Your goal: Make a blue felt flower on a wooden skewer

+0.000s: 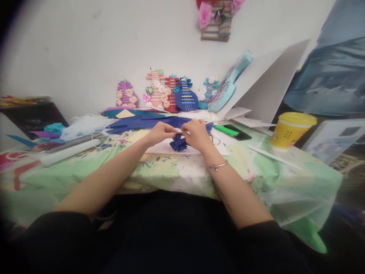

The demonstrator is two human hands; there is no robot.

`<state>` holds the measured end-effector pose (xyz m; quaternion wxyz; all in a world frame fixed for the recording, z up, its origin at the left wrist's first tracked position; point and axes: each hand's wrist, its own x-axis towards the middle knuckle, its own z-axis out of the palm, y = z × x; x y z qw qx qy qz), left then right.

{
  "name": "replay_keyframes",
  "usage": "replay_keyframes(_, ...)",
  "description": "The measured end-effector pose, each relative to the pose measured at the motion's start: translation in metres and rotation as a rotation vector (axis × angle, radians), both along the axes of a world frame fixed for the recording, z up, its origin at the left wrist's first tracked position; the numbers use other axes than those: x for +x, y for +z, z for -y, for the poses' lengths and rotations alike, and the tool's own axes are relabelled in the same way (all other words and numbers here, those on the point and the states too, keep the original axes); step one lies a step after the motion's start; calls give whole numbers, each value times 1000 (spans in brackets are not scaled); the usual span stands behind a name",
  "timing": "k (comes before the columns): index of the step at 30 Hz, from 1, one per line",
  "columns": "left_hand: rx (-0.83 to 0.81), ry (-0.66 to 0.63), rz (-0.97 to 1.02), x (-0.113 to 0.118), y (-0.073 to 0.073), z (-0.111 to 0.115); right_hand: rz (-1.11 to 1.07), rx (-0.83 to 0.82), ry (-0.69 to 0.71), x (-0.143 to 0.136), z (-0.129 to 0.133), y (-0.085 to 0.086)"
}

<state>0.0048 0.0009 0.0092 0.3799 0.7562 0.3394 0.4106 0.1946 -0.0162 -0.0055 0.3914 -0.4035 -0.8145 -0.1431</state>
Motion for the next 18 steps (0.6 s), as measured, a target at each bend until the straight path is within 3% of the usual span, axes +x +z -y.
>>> replay_keyframes(4,14,0,-21,1,1,1,21,34,-79,0,-2,-2)
replay_keyframes(18,8,84,-12,-1,2,4,-19,128,-12,-3,1,0)
